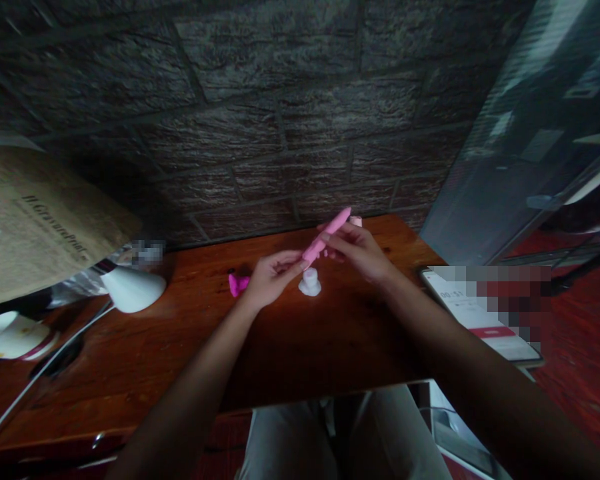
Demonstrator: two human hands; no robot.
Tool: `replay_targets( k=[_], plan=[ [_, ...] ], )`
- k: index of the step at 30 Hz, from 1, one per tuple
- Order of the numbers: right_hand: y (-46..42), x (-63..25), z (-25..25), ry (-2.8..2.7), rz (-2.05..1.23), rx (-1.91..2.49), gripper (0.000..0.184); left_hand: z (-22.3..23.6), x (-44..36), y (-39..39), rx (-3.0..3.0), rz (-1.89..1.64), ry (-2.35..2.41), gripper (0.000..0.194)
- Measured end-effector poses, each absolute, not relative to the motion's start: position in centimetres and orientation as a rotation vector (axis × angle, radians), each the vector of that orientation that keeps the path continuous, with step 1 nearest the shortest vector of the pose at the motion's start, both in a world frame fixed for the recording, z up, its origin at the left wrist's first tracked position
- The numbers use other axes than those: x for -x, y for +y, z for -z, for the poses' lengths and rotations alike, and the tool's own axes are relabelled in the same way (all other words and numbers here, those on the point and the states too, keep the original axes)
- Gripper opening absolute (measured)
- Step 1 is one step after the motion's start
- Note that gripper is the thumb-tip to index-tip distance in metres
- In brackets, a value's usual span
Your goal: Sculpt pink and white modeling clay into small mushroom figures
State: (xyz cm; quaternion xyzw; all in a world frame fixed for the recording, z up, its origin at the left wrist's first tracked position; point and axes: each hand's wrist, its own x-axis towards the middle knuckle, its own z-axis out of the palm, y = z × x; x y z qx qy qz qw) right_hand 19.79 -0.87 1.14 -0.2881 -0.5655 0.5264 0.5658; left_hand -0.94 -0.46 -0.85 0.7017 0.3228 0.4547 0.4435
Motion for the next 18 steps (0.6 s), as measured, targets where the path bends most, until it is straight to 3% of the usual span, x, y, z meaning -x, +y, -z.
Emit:
replay_targets(
  k=[18],
  plan=[
    [-1.47, -19.16, -1.56, -1.464, -1.129, 0.607, 0.025, 0.99, 1.07, -0.49, -1.809, -0.998, 0.744, 0.035]
  ],
)
